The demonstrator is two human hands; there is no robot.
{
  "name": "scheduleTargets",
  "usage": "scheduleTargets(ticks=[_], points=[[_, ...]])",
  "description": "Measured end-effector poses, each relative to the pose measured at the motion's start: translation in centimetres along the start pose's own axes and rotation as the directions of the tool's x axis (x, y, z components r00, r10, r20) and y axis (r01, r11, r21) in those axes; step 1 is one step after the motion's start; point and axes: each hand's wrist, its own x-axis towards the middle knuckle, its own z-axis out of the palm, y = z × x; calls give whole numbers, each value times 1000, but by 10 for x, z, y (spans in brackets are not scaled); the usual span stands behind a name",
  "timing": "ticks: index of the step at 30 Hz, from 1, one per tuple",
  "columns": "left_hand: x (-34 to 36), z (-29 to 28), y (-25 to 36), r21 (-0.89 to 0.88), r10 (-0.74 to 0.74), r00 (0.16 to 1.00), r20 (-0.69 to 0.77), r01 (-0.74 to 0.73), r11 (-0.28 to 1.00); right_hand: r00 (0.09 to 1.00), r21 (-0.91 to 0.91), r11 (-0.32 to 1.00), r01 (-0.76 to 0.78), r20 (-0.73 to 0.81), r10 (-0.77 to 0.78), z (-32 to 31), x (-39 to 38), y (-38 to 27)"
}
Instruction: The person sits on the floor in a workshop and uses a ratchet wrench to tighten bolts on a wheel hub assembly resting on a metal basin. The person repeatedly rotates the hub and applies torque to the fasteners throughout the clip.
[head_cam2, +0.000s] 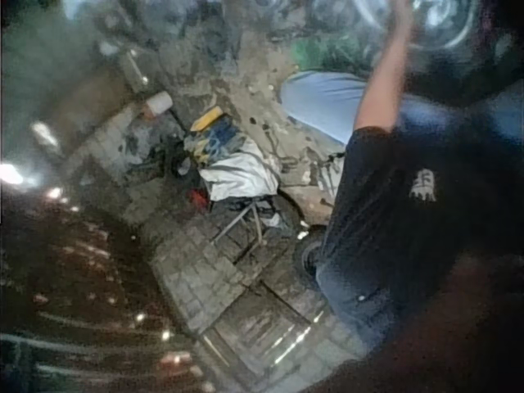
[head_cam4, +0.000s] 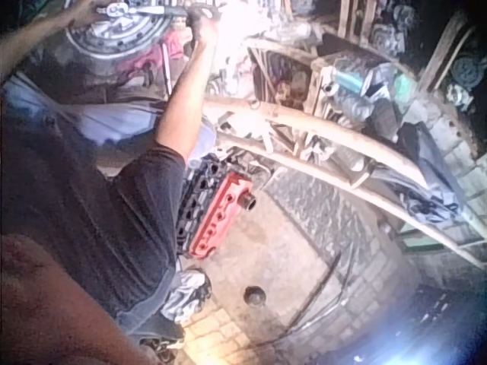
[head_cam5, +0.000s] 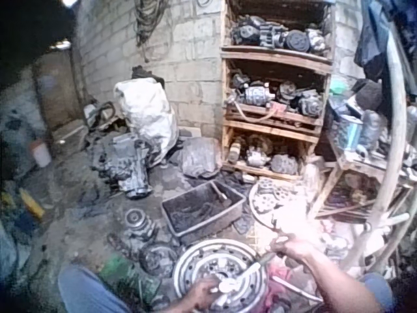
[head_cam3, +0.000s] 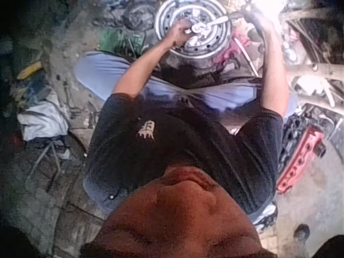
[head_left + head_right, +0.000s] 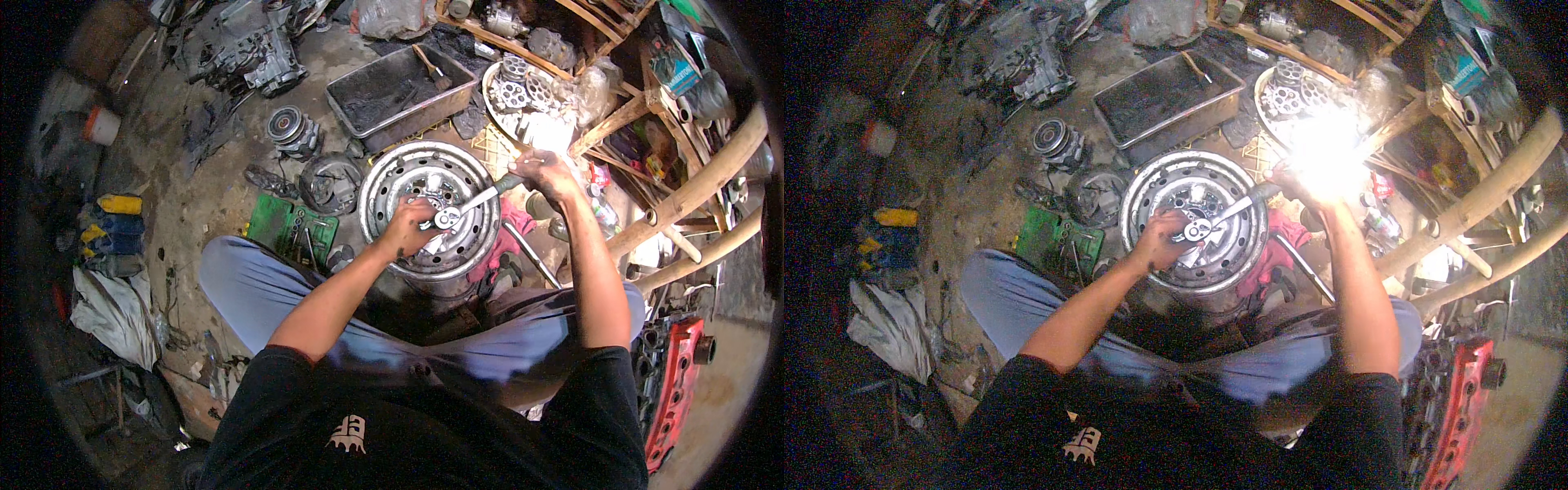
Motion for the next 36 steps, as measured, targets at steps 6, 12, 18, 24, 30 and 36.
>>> scheduleTargets(ticks=[6, 12, 18, 24, 30, 36], points=[[-7, 4, -1, -27, -28, 997, -67, 26, 999, 985, -392, 919, -43, 138, 105, -7, -40, -12], [-12, 7, -6, -59, -20, 995, -95, 14, 998, 813, -395, 903, -172, 461, 356, 33, -124, -15], [-8, 9, -9, -89, 36, 997, -68, -42, 995, 679, -122, 929, -349, 651, 340, 57, -131, 31], [-5, 2, 0, 5, -2, 998, -61, 2, 1000, 878, -278, 946, -165, 396, 269, -6, -88, 19], [0, 8, 1, 6, 21, 998, -52, -21, 1000, 982, 98, 992, -84, 178, 65, -28, 6, 42], [-7, 4, 2, 55, -89, 995, -46, 91, 994, 984, -300, 950, 85, -122, -127, 24, 2, -6]])
